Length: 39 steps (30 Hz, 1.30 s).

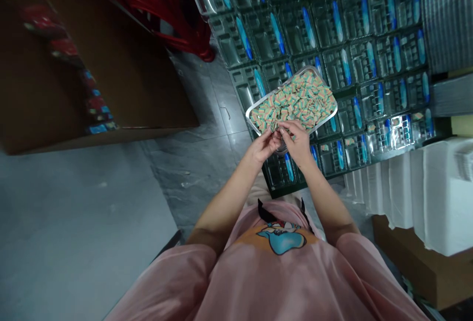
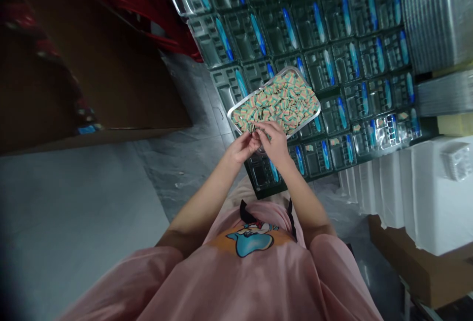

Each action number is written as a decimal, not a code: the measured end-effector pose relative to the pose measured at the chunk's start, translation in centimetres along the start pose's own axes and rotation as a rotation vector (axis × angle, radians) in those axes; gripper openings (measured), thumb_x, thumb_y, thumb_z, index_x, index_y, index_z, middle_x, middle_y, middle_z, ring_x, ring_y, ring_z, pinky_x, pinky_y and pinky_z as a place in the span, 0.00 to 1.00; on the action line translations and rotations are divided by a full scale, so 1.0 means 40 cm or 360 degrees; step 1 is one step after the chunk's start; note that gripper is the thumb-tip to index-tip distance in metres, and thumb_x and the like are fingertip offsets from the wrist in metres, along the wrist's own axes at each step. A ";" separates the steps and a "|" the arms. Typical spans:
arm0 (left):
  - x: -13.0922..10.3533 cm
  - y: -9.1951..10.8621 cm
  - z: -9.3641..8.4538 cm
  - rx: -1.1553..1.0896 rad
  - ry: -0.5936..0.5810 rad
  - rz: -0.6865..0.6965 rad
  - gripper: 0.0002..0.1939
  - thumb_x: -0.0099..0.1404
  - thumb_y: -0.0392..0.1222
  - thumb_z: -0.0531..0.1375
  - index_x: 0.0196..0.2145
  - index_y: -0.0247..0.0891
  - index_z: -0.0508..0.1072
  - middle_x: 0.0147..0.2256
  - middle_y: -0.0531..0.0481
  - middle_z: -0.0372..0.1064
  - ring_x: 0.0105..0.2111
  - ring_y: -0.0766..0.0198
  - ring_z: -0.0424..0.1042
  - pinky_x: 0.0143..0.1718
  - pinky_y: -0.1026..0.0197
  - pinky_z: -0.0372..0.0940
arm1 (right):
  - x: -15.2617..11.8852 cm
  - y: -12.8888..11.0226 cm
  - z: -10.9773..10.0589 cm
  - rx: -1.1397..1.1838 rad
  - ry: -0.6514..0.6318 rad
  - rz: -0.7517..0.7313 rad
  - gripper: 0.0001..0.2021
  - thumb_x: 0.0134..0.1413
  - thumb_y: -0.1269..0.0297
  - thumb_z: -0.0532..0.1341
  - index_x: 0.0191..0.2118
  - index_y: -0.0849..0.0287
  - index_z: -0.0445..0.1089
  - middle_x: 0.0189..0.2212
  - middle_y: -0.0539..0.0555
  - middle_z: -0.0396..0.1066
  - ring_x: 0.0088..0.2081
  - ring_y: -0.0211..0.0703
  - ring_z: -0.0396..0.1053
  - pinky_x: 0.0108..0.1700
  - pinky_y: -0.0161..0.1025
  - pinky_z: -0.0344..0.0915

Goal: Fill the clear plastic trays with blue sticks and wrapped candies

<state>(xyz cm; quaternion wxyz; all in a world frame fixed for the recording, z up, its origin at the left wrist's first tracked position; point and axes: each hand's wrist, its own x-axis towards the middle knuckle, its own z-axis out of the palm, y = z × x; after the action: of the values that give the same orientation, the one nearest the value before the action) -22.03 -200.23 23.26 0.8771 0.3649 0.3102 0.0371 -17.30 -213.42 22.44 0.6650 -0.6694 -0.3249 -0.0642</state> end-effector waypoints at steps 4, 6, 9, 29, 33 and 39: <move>-0.016 0.005 0.023 -0.0243 0.0037 -0.0144 0.13 0.72 0.34 0.49 0.36 0.31 0.72 0.27 0.49 0.71 0.23 0.74 0.70 0.24 0.73 0.64 | -0.001 0.011 0.003 -0.0123 -0.0024 -0.0108 0.15 0.66 0.58 0.52 0.48 0.52 0.74 0.44 0.55 0.73 0.49 0.44 0.69 0.53 0.45 0.67; -0.022 0.006 0.032 -0.0302 0.0047 -0.0169 0.14 0.73 0.34 0.48 0.36 0.31 0.71 0.27 0.49 0.71 0.23 0.74 0.70 0.23 0.74 0.64 | -0.003 0.021 0.004 -0.0115 -0.0030 -0.0125 0.15 0.66 0.59 0.52 0.47 0.53 0.74 0.44 0.56 0.73 0.48 0.43 0.70 0.52 0.44 0.68; -0.024 0.007 0.035 -0.0328 0.0065 -0.0165 0.12 0.72 0.33 0.49 0.39 0.31 0.72 0.27 0.49 0.72 0.23 0.74 0.71 0.22 0.74 0.64 | -0.007 0.034 0.006 -0.0051 -0.0008 -0.0081 0.14 0.65 0.59 0.53 0.45 0.55 0.75 0.42 0.56 0.74 0.46 0.43 0.70 0.50 0.43 0.68; -0.027 -0.017 -0.030 0.0618 -0.0009 0.0279 0.23 0.41 0.36 0.75 0.38 0.37 0.80 0.29 0.51 0.77 0.30 0.68 0.75 0.32 0.67 0.70 | -0.050 0.100 0.022 0.0717 -0.0001 0.0625 0.13 0.52 0.55 0.64 0.39 0.57 0.73 0.37 0.51 0.77 0.38 0.41 0.74 0.45 0.41 0.71; -0.023 -0.029 -0.027 0.0689 0.0046 0.0437 0.24 0.39 0.38 0.75 0.38 0.36 0.80 0.29 0.52 0.76 0.28 0.69 0.73 0.33 0.65 0.70 | -0.055 0.075 0.016 0.0518 0.0057 0.0550 0.11 0.55 0.55 0.61 0.38 0.57 0.75 0.37 0.51 0.77 0.40 0.41 0.74 0.47 0.40 0.69; -0.034 -0.083 -0.019 0.1096 0.0067 0.0816 0.21 0.45 0.41 0.72 0.40 0.38 0.80 0.27 0.54 0.73 0.27 0.70 0.69 0.34 0.65 0.67 | -0.110 0.070 -0.008 0.0436 0.0094 0.0624 0.14 0.54 0.56 0.63 0.44 0.56 0.74 0.41 0.52 0.77 0.41 0.41 0.74 0.45 0.38 0.69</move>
<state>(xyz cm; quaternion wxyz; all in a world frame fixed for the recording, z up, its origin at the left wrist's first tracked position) -24.08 -202.56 21.35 0.6601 0.7007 0.2216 0.1555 -19.15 -214.98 17.81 0.7586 -0.6211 -0.1746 0.0913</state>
